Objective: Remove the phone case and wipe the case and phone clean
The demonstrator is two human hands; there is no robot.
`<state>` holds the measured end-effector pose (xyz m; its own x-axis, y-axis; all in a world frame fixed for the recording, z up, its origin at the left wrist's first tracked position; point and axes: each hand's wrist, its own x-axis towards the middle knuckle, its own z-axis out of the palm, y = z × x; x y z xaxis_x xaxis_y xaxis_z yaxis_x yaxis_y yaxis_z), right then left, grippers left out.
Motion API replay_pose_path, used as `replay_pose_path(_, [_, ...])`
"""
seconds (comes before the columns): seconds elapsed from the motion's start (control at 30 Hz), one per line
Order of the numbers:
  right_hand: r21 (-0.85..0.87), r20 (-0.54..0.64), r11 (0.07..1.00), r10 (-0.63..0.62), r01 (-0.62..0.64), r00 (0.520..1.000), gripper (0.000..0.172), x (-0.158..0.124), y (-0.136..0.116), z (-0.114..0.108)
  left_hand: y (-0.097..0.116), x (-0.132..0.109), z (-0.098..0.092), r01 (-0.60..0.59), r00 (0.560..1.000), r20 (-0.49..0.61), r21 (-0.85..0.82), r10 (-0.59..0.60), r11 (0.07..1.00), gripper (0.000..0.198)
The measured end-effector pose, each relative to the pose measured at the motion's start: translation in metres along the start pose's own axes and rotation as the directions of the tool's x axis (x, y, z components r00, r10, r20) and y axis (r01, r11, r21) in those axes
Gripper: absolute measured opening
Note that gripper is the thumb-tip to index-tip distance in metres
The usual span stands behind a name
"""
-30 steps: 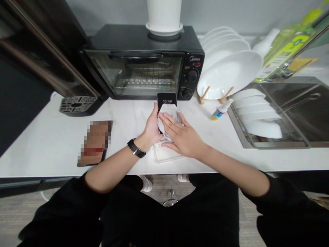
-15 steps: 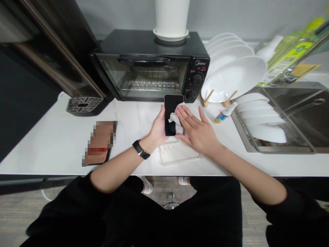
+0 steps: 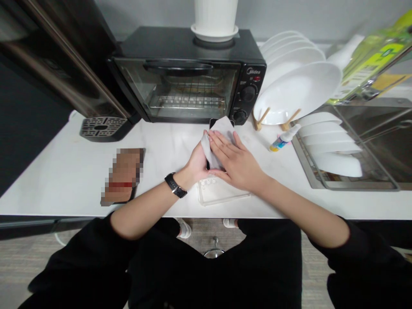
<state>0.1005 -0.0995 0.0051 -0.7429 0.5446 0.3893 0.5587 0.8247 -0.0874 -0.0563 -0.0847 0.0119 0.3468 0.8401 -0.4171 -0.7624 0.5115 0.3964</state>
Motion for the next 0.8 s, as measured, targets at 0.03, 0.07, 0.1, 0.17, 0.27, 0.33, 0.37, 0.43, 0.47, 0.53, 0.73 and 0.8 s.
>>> replay_pose_path(0.03, [-0.001, 0.008, 1.0, -0.031, 0.031, 0.999, 0.092, -0.006, -0.005, 0.001, 0.002, -0.002, 0.0, 0.057, 0.998, -0.001, 0.02, -0.057, 0.998, 0.067])
replay_pose_path(0.07, [-0.002, 0.017, 0.998, -0.061, 0.061, 0.998, 0.091, -0.011, -0.008, 0.0, 0.004, -0.004, 0.0, 0.1, 0.995, 0.012, 0.034, -0.1, 0.994, 0.073])
replay_pose_path(0.1, [-0.004, 0.025, 0.996, -0.085, 0.086, 0.996, 0.089, -0.017, -0.011, -0.001, 0.006, -0.005, 0.0, 0.118, 0.992, 0.035, 0.039, -0.119, 0.992, 0.077])
replay_pose_path(0.17, [-0.016, 0.03, 0.992, -0.123, 0.124, 0.992, 0.085, -0.026, -0.012, -0.005, 0.008, -0.007, 0.001, 0.104, 0.992, 0.076, 0.028, -0.106, 0.994, 0.078])
replay_pose_path(0.27, [-0.041, 0.033, 0.991, -0.127, 0.129, 0.991, 0.084, -0.032, -0.007, -0.014, 0.008, -0.006, 0.001, 0.084, 0.992, 0.097, 0.02, -0.086, 0.996, 0.074])
replay_pose_path(0.33, [-0.05, 0.041, 0.994, -0.09, 0.092, 0.995, 0.087, -0.032, 0.0, -0.018, 0.007, -0.003, 0.0, 0.087, 0.991, 0.1, 0.023, -0.089, 0.996, 0.074])
replay_pose_path(0.37, [-0.054, 0.044, 0.996, -0.062, 0.065, 0.997, 0.088, -0.032, 0.003, -0.019, 0.006, -0.002, 0.0, 0.083, 0.991, 0.103, 0.022, -0.085, 0.996, 0.074])
replay_pose_path(0.43, [-0.058, 0.04, 0.998, -0.009, 0.011, 0.999, 0.089, -0.029, 0.009, -0.021, 0.004, 0.001, 0.0, 0.057, 0.993, 0.107, 0.016, -0.058, 0.998, 0.07])
replay_pose_path(0.47, [-0.059, 0.035, 0.998, 0.019, -0.017, 0.999, 0.089, -0.027, 0.012, -0.021, 0.003, 0.001, 0.0, 0.038, 0.993, 0.11, 0.013, -0.039, 0.999, 0.067])
replay_pose_path(0.53, [-0.059, 0.016, 0.996, 0.07, -0.068, 0.997, 0.09, -0.022, 0.018, -0.021, 0.001, 0.001, 0.001, 0.014, 0.994, 0.112, 0.017, -0.016, 1.0, 0.061])
replay_pose_path(0.73, [-0.055, -0.015, 0.984, 0.167, -0.168, 0.986, 0.095, 0.002, 0.034, -0.019, -0.004, 0.0, 0.003, 0.017, 0.994, 0.107, 0.073, -0.024, 0.997, 0.057])
replay_pose_path(0.8, [-0.058, -0.012, 0.985, 0.164, -0.164, 0.986, 0.1, 0.007, 0.031, -0.016, -0.005, 0.002, -0.002, 0.022, 0.993, 0.114, 0.079, -0.031, 0.997, 0.054])
